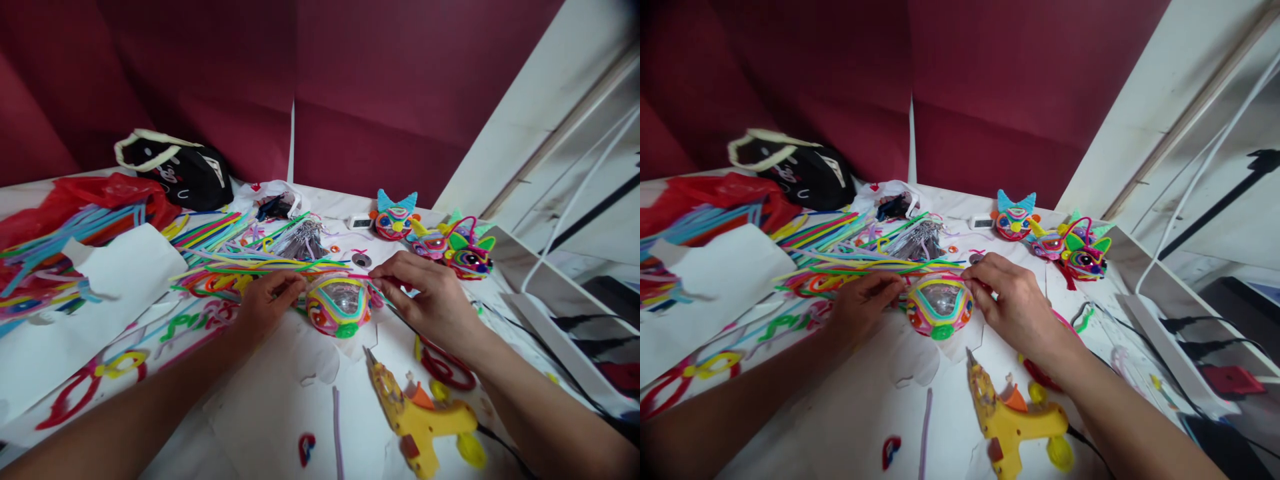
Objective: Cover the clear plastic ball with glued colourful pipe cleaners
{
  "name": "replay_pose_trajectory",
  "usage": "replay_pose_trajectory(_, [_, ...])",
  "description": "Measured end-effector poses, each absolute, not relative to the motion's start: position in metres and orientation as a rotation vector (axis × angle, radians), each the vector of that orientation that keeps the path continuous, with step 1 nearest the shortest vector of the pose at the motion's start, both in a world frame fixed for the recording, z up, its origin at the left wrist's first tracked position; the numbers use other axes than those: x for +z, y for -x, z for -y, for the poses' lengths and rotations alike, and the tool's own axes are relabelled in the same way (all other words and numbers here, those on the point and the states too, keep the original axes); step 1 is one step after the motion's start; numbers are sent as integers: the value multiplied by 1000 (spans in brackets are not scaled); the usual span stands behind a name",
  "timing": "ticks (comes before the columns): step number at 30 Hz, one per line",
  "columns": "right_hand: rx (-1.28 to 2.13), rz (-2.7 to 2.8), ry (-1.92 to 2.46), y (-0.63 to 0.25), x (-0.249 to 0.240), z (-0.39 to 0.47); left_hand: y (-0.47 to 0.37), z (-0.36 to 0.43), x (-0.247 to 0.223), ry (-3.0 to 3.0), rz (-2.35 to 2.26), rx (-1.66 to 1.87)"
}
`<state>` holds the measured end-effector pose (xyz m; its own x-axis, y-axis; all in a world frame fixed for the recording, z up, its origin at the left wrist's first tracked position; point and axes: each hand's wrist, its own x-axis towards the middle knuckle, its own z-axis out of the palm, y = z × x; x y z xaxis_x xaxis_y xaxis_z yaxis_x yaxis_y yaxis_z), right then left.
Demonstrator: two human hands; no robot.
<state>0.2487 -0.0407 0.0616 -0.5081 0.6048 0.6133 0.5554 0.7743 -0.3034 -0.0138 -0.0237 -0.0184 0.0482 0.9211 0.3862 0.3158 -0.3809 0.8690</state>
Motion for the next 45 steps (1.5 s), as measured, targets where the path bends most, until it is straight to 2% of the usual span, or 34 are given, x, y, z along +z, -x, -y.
replay_pose_trajectory(9, [81, 2332, 828, -238, 55, 40, 15, 22, -29, -1874, -1215, 1399])
replay_pose_trajectory(18, [58, 2454, 868, -222, 57, 38, 14, 28, -25, -2236, -1006, 1461])
replay_pose_trajectory(32, [26, 2522, 940, -216, 54, 32, 15, 28, -29, -2441, -985, 1486])
replay_pose_trajectory(40, [-43, 2549, 946, -215, 53, 31, 16, 30, -28, -2451, -1027, 1414])
replay_pose_trajectory(45, [26, 2479, 890, -218, 55, 32, 15, 31, -26, -2376, -1029, 1309])
